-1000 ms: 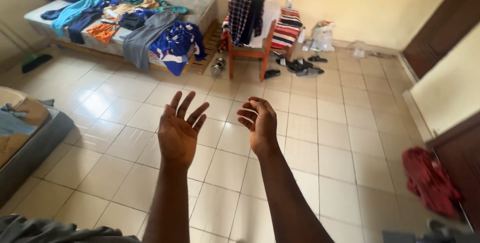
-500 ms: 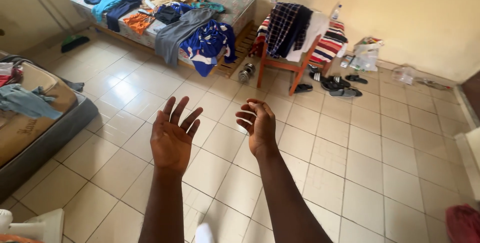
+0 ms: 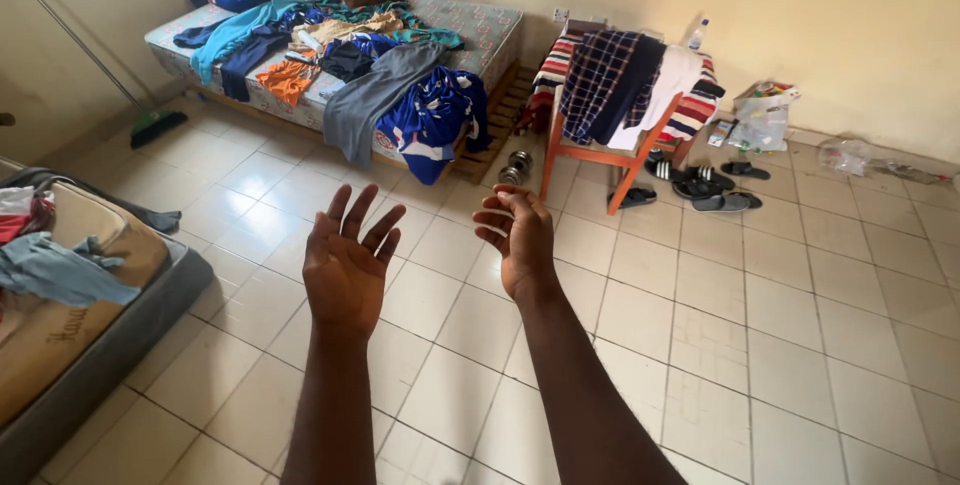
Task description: Folds a pair of jeans and a t-shirt and places them inside a wardrobe drawer.
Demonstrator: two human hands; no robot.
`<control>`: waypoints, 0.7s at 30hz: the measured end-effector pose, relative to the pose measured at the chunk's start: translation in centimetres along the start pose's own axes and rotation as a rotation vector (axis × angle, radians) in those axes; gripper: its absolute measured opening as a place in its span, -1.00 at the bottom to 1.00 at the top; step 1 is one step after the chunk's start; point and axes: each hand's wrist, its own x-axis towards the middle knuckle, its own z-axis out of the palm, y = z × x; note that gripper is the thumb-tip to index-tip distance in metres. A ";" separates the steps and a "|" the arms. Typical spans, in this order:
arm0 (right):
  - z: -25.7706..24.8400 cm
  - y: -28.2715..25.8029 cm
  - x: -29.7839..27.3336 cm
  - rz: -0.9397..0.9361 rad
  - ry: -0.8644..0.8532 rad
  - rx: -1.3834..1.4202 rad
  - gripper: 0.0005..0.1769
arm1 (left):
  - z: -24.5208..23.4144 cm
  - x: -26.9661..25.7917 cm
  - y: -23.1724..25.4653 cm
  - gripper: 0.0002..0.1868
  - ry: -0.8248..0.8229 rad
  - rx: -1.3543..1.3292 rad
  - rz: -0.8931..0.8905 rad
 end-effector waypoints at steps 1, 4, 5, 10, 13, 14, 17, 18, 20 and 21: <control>0.8 0.4 0.7 0.003 0.002 0.003 -0.76 | -0.3 1.0 0.5 -0.39 0.001 0.004 -0.002; 2.9 1.3 3.1 0.005 -0.008 0.023 -0.76 | -0.9 4.0 1.6 -0.40 -0.038 -0.020 0.022; 3.5 1.6 3.9 0.013 -0.005 0.012 -0.75 | -1.1 4.7 1.9 -0.40 -0.032 -0.018 0.016; 6.7 3.6 7.3 0.042 -0.008 -0.001 -0.73 | -2.9 8.1 3.0 -0.39 0.017 0.033 0.014; 8.4 4.6 9.2 0.075 -0.009 -0.008 -0.73 | -4.2 10.0 3.3 -0.40 0.054 0.019 0.005; 9.0 5.0 9.9 0.086 -0.012 -0.009 -0.74 | -4.7 10.7 3.4 -0.39 0.062 0.028 0.012; 10.7 6.5 12.4 0.113 -0.035 -0.010 -0.74 | -6.2 12.8 3.8 -0.37 0.093 0.044 0.030; 11.4 7.0 13.5 0.119 -0.046 -0.008 -0.75 | -6.6 13.7 3.9 -0.37 0.104 0.047 0.035; 12.7 7.8 15.5 0.136 -0.075 -0.009 -0.75 | -7.5 15.5 4.2 -0.37 0.127 0.048 0.051; 13.4 8.2 16.5 0.148 -0.091 -0.008 -0.75 | -8.0 16.4 4.3 -0.36 0.141 0.047 0.054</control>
